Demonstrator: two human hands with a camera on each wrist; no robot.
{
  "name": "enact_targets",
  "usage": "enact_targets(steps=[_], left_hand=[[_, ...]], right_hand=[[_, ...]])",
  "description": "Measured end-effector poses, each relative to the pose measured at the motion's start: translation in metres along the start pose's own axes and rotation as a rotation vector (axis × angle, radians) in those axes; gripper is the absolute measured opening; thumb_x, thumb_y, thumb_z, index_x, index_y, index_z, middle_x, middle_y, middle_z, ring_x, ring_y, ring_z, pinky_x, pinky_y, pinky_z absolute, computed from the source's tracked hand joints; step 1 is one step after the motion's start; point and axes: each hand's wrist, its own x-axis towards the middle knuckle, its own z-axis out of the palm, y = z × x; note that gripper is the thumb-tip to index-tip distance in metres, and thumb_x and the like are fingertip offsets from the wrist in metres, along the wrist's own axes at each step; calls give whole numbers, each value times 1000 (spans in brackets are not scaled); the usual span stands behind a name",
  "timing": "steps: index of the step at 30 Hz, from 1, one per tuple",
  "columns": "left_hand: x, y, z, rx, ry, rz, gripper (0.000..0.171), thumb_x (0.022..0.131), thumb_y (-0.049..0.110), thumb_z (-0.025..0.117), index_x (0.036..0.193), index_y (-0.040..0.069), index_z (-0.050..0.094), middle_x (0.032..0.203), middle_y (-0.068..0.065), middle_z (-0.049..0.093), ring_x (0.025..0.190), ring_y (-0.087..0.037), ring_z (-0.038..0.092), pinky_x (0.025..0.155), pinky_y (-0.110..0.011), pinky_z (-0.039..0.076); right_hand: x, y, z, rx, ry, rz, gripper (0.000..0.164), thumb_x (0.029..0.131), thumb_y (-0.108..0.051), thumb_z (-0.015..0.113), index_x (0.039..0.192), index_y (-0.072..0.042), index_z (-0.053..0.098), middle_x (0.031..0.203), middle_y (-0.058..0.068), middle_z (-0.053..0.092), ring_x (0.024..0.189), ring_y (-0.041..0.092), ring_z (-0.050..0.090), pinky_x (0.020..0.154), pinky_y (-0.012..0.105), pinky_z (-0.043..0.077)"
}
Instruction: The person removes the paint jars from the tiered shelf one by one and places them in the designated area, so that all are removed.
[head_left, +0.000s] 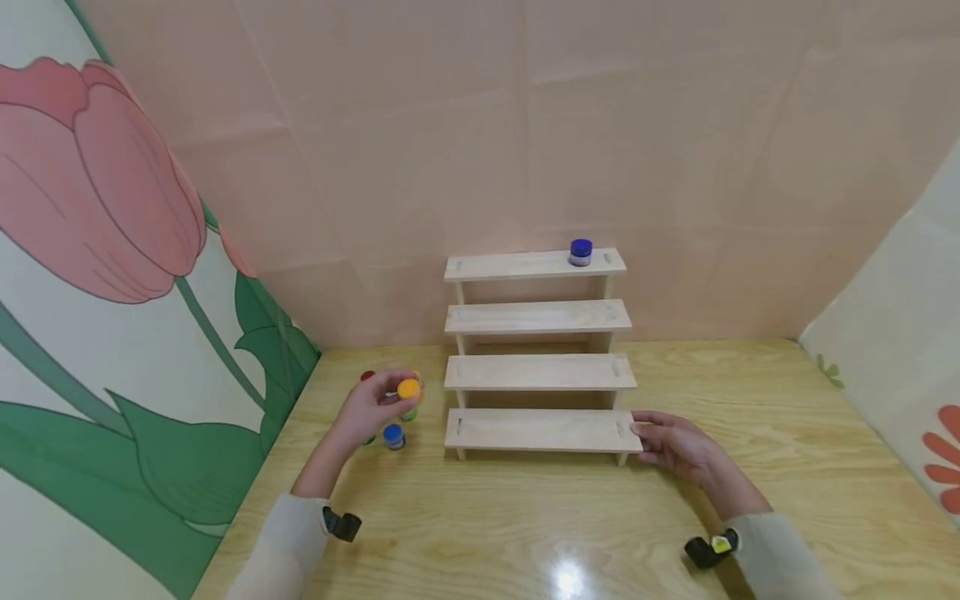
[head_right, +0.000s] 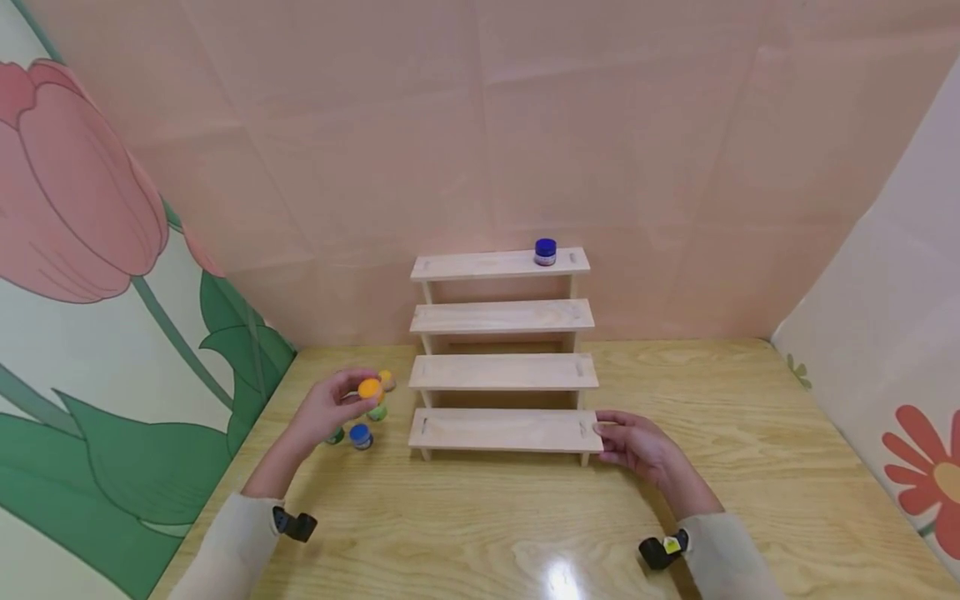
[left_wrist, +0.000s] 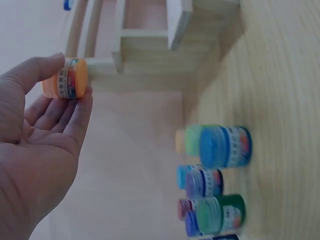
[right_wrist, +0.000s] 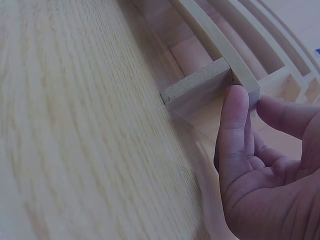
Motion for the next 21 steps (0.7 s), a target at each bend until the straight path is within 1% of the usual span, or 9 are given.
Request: enact_targets(steps=[4,7,10,12,16,19,21], left_hand=[[-8,-9,-2,3,-19,-9,45,94,18,74,134,4,60,138,-17,60,128,-31,58,104,-34,52],[-14,-17,-3,22,-32,-24,44,94,16,73,135,4,60,137,-16,61,126,-30,59,105,-36,52],[-21,-26,-5,39,-23,-47,43,94,13,73,134,5,61,132,-14,63,121,-30,62,102,-37,54],[-25,-32,-5,26,-15,-61,42,93,10,74,133,4,61,130,-14,64,121,-31,62,101,-35,54],[-33,-42,-5,21,9,-103,41,92,6,74,131,2,62,130,-15,65,122,-32,62,101,-36,54],[-38,-49,-6,33,11,-124,41,92,6,74,131,0,61,130,-15,64,123,-33,61,103,-39,53],[-42,-54,-8,45,4,-126,42,92,8,75,131,0,61,130,-14,65,123,-33,61,103,-39,53]], right_hand=[[-1,-1,1,-8,2,0,31,102,-10,59,133,-7,54,95,0,72,78,11,67,76,28,61],[-2,-1,2,-17,8,1,35,102,-11,59,136,-4,52,95,0,72,78,12,67,76,28,61],[-2,-1,2,-20,20,5,37,102,-11,59,137,-3,50,94,-1,71,78,12,66,76,28,61],[-2,-1,2,-18,18,3,34,102,-10,59,135,-5,52,94,-1,71,78,12,66,76,28,61],[-2,-1,2,-11,11,0,29,102,-10,59,131,-8,56,94,-1,72,79,12,67,77,28,61],[-3,-2,3,-10,13,2,30,102,-10,59,131,-7,55,95,-1,72,79,12,67,77,28,61],[-3,-2,3,-13,13,3,30,102,-11,59,132,-7,54,96,-1,72,80,12,67,77,28,61]])
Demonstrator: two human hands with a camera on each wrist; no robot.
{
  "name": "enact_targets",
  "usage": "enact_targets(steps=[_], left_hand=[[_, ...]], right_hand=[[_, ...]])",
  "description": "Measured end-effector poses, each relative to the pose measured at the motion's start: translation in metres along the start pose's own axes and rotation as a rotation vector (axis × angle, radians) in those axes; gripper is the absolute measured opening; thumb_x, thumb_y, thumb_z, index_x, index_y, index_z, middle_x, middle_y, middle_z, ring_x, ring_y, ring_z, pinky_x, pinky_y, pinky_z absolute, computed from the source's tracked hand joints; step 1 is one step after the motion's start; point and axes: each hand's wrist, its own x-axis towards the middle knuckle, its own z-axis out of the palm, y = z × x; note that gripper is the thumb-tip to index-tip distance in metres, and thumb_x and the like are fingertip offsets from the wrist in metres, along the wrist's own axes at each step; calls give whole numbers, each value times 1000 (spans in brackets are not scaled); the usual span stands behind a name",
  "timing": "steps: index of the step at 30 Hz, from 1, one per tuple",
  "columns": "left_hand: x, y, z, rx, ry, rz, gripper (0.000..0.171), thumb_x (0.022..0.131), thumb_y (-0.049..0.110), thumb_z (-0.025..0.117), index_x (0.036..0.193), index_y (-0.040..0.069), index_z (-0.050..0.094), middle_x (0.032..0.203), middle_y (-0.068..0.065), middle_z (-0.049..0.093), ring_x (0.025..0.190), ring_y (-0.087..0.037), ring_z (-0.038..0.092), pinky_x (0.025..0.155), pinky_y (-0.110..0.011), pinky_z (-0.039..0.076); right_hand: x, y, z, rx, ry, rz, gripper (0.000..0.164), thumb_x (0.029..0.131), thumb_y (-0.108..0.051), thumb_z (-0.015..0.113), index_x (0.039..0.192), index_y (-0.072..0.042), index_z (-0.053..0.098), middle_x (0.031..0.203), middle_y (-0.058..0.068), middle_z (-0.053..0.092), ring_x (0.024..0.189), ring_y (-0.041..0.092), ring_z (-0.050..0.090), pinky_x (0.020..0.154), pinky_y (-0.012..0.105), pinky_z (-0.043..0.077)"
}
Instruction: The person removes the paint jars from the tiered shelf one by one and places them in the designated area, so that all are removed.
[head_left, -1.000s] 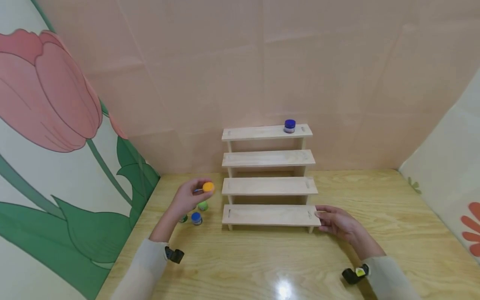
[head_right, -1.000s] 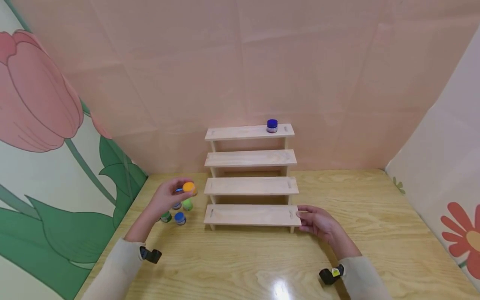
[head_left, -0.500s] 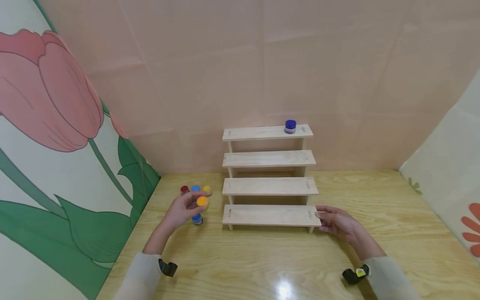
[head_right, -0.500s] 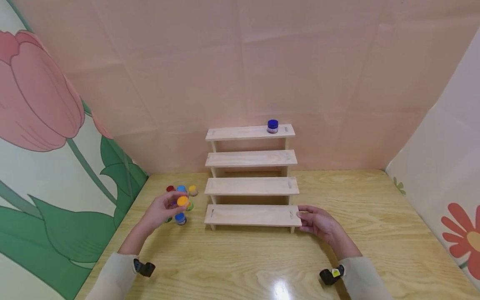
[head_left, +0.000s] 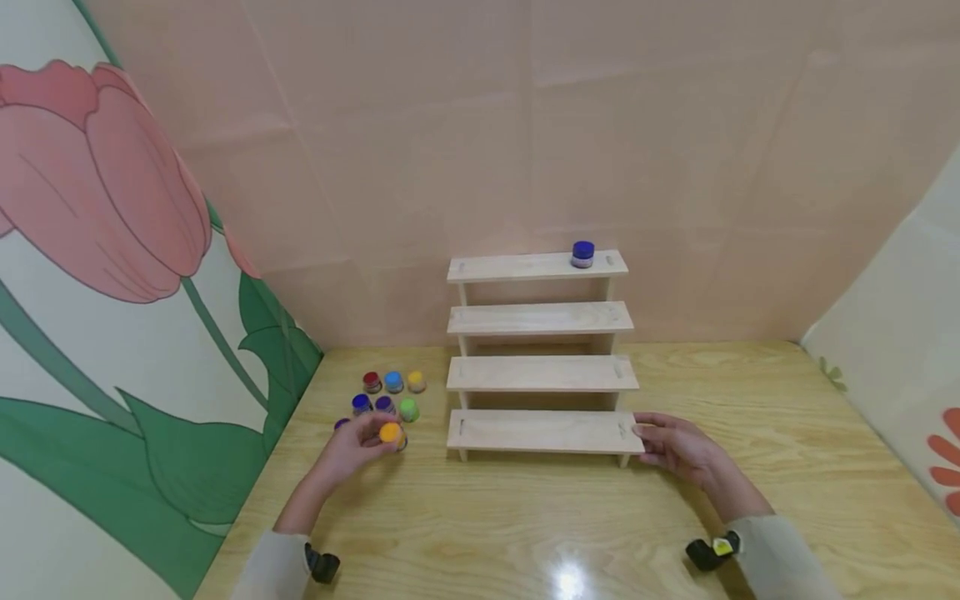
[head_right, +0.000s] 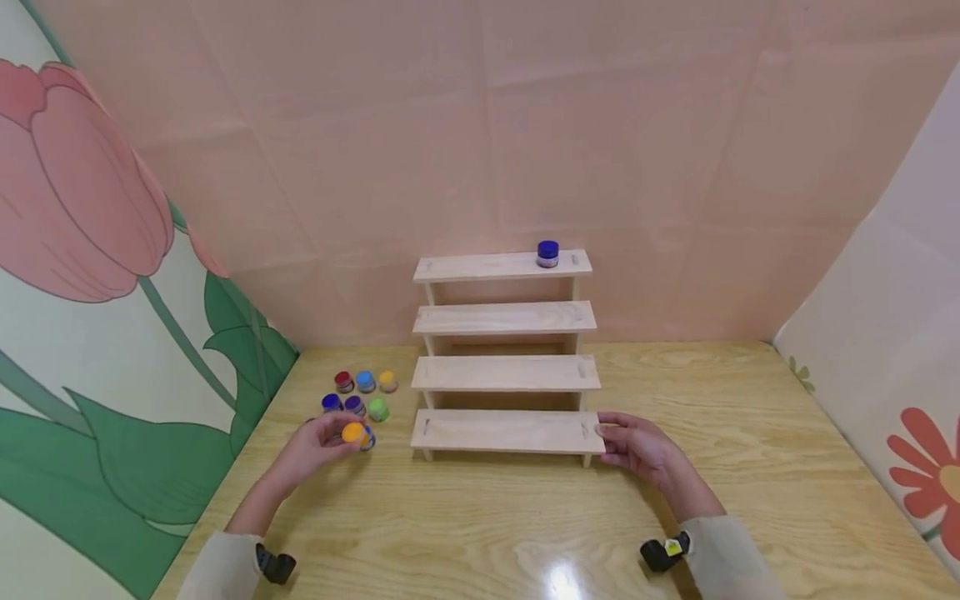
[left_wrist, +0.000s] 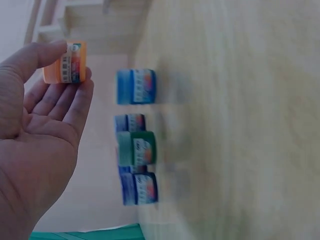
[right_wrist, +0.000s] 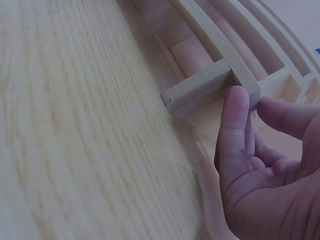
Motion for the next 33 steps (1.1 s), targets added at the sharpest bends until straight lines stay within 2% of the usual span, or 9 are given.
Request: enact_targets(steps=[4,11,18,26,33], left_hand=[[-6,-11,-2,5,-11,-15,42,92,11,76,130,2,62,129,-14,65,123,-33,61,102,-37,54],[-12,-26,-2,-1,6,-23,39,92,11,75,128,3,63,130,-15,64,124,-35,60,99,-34,56],[-14,-31,-3,-9,14,-28,41,91,10,76,128,3,63,128,-14,64,123,-33,61,100,-35,55],[-17,-34,-2,-14,-20,-26,40,91,11,76,127,0,62,127,-16,64,121,-35,61,94,-29,57],[-17,-36,1,29,-28,-60,39,89,10,78,124,2,65,125,-14,66,120,-34,62,100,-40,55]], right_hand=[[0,1,0,1,14,9,30,102,-11,60,131,-8,54,96,-1,72,80,12,67,77,28,61],[1,1,0,-7,30,7,42,102,-12,61,140,-1,48,97,-1,71,81,12,67,77,28,61],[0,1,1,0,37,9,37,101,-12,61,136,-4,52,95,0,71,80,12,66,77,28,61],[1,1,-1,18,37,14,31,101,-12,61,131,-8,56,95,0,72,79,12,66,78,29,61],[1,1,-1,24,43,18,31,101,-12,61,131,-8,55,94,0,72,79,12,66,77,29,62]])
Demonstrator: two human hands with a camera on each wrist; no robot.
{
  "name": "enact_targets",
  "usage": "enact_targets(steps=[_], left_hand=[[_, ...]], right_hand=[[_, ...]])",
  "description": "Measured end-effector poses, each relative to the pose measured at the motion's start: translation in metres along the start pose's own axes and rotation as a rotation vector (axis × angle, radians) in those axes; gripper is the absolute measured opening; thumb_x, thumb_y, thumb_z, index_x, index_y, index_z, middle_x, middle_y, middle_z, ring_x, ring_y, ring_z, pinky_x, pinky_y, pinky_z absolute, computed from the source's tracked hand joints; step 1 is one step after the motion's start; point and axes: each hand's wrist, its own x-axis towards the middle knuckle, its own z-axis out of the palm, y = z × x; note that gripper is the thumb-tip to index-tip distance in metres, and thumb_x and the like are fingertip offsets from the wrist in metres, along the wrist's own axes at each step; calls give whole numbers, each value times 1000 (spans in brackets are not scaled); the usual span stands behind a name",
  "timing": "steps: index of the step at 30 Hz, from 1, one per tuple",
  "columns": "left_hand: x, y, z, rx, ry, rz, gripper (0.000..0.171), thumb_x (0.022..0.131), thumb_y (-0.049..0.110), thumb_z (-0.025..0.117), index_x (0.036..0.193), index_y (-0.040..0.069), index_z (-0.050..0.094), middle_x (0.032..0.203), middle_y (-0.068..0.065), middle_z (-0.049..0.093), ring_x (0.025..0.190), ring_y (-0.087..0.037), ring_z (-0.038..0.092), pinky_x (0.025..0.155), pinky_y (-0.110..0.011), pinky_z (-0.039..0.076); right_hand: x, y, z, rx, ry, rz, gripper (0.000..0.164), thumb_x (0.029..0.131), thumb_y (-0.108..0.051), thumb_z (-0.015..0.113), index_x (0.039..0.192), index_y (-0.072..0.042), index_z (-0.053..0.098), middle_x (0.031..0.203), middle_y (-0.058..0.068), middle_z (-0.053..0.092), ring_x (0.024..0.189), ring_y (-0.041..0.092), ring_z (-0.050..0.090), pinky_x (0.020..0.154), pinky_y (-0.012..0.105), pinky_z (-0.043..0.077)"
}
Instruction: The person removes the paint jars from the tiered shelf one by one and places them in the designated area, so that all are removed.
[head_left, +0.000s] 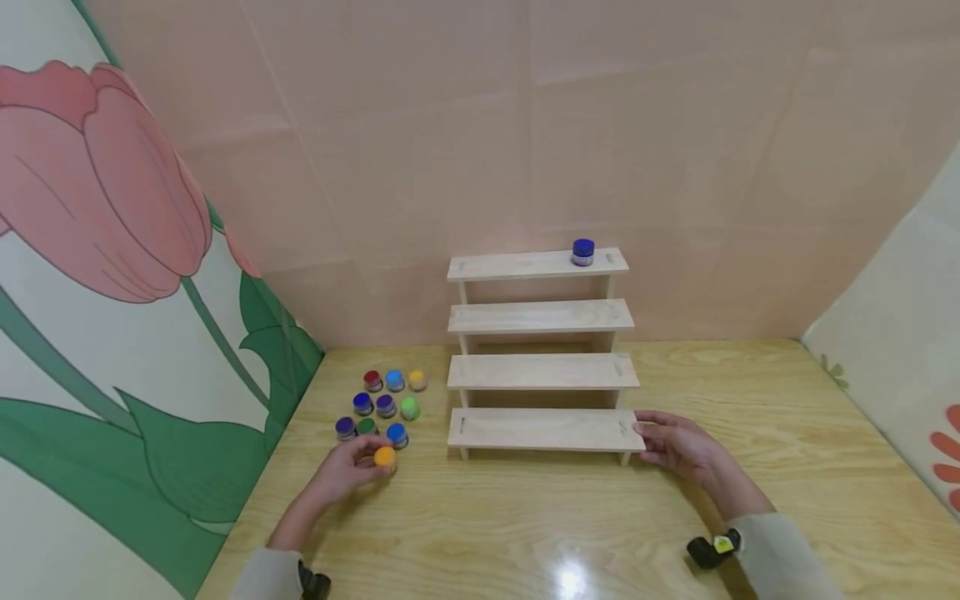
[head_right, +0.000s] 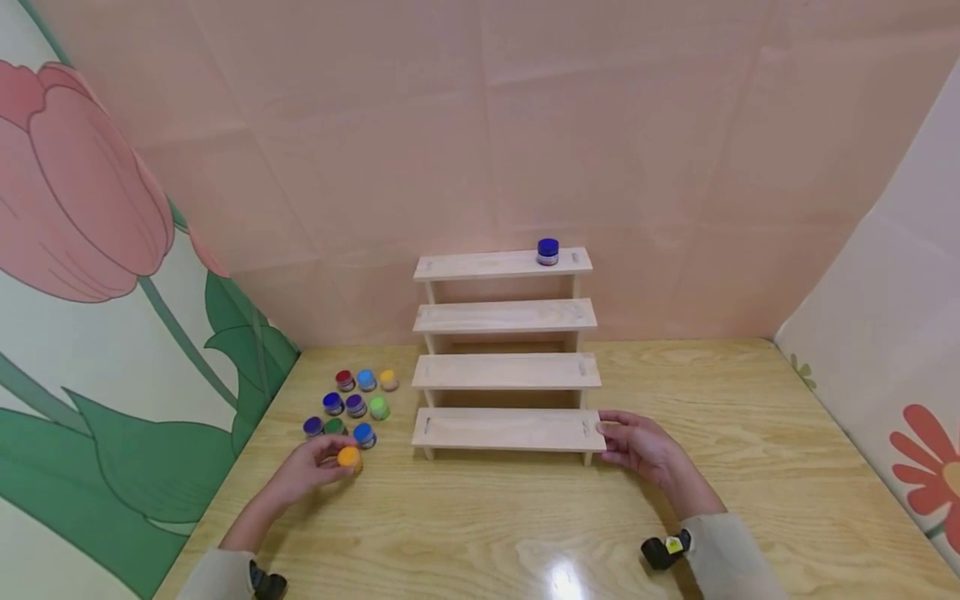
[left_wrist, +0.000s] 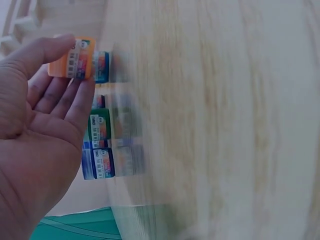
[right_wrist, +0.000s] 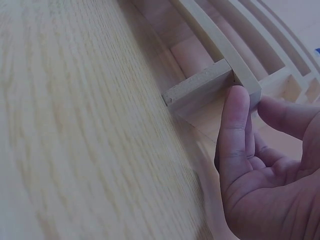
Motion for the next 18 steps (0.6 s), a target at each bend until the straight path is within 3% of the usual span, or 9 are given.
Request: enact_targets(steps=[7,10,18], left_hand=[[1,-3,4,86,5,-48,39,85,9,82,121,6,67,119,-7,69,115,-29,65,98,-42,56],[-1,-3,5,120,14,-40,36,86,8,81,119,7,67,117,-6,69,114,-28,65,98,-43,56],[-2,-1,8,131,33,-70,36,85,3,80,119,9,68,115,-3,68,112,-24,65,99,-44,55]], right_hand=[[0,0,0,-1,-12,-8,29,102,-12,60,131,-8,56,95,0,72,79,12,66,78,29,62],[-1,-1,0,-2,-12,-9,28,102,-12,60,130,-9,56,95,0,71,79,12,66,78,29,62],[-2,-1,0,11,-18,-4,25,103,-11,59,128,-11,56,97,0,73,82,11,69,76,28,62]])
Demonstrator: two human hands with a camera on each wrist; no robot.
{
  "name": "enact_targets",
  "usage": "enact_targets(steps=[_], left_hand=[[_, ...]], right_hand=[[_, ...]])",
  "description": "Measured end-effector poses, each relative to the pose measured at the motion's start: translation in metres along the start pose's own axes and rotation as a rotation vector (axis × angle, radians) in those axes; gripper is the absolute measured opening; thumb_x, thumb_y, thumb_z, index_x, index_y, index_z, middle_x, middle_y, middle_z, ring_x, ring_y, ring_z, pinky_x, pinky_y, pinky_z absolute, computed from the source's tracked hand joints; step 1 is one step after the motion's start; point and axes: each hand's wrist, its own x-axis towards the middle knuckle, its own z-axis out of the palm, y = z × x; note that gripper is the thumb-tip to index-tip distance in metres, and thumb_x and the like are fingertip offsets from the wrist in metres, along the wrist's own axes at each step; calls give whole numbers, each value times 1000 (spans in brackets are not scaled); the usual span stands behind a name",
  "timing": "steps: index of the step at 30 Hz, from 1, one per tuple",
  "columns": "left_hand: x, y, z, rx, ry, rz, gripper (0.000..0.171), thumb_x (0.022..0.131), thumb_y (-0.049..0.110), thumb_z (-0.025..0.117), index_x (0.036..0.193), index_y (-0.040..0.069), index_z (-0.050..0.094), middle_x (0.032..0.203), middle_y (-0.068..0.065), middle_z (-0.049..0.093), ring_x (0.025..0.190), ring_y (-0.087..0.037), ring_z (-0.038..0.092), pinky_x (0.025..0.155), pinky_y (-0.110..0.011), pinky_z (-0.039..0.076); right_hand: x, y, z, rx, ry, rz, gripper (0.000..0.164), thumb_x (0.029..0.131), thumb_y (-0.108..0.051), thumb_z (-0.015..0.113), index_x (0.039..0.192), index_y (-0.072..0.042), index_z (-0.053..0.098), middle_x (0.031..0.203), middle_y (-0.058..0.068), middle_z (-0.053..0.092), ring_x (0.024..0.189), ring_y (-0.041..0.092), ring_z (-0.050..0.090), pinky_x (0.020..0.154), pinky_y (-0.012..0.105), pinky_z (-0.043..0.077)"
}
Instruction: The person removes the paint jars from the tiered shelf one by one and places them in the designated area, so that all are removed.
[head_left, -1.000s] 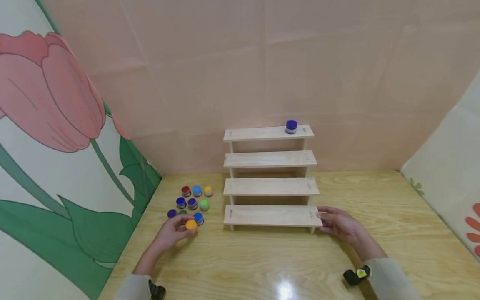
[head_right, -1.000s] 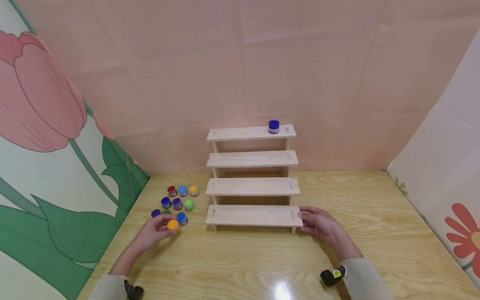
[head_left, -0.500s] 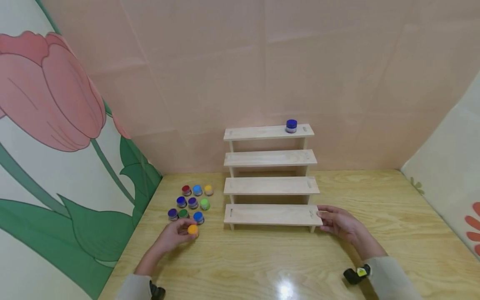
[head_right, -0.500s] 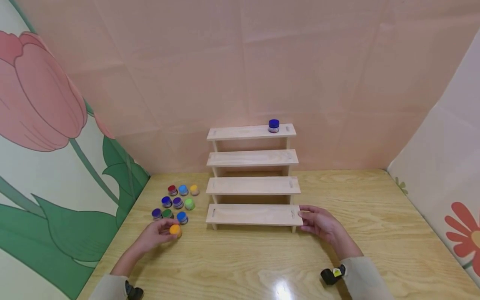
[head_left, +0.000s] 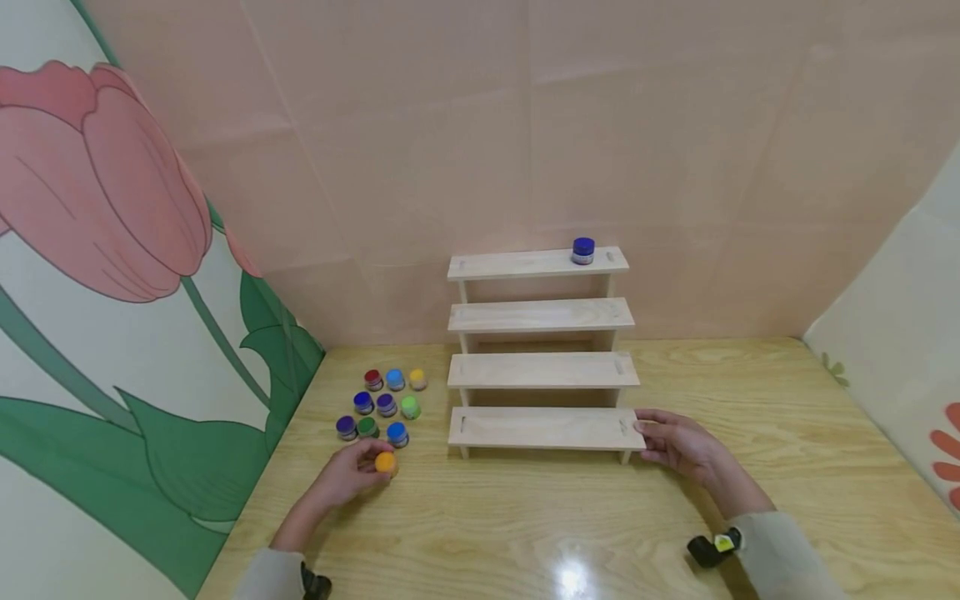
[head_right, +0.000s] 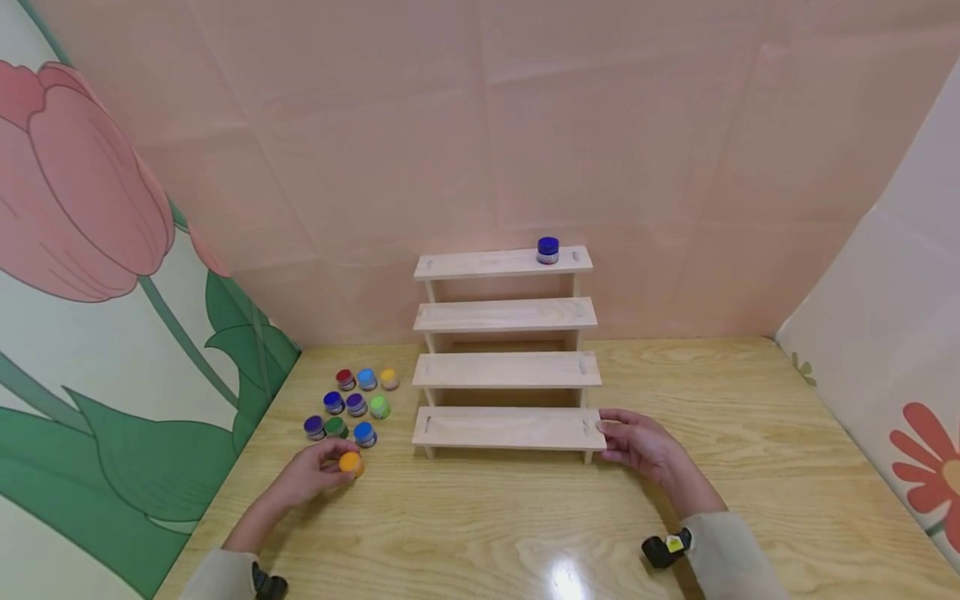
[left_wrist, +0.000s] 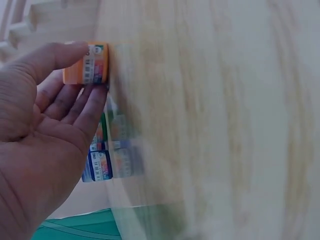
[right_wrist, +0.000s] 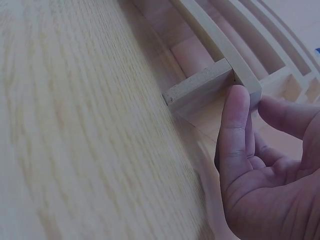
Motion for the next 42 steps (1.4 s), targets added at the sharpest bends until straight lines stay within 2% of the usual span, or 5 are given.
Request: enact_targets(steps=[10,19,25,34,42], left_hand=[[0,22,-16,-32,-13,27,41,87,10,80,126,6,65,125,-8,66,121,-30,60,101,-43,54],[10,64,-28,8,14,220,38,95,17,73,129,4,63,126,-13,65,121,-37,59,102,-49,52],[25,89,-26,-3,30,307,41,95,18,73,133,8,60,131,-11,62,120,-34,59,102,-52,51],[43,130,-15,-61,20,366,42,96,17,72,135,10,59,136,-12,58,125,-32,55,106,-54,49],[61,159,-4,-75,48,415,43,96,16,71,136,8,58,136,-12,57,129,-34,53,109,-53,46]], right_hand=[[-1,-2,0,-3,9,2,26,102,-11,60,128,-12,58,97,1,73,79,12,68,76,28,62],[0,-3,1,-3,26,10,34,101,-12,62,134,-8,54,96,1,73,79,12,66,77,29,62],[1,-1,2,-2,15,8,31,102,-12,61,132,-9,55,93,1,72,77,11,66,76,29,62],[-1,1,2,9,8,6,19,102,-10,60,119,-17,61,93,0,72,77,11,66,76,28,62],[-1,0,3,2,24,16,27,102,-10,60,129,-11,57,94,0,72,78,11,66,77,29,62]])
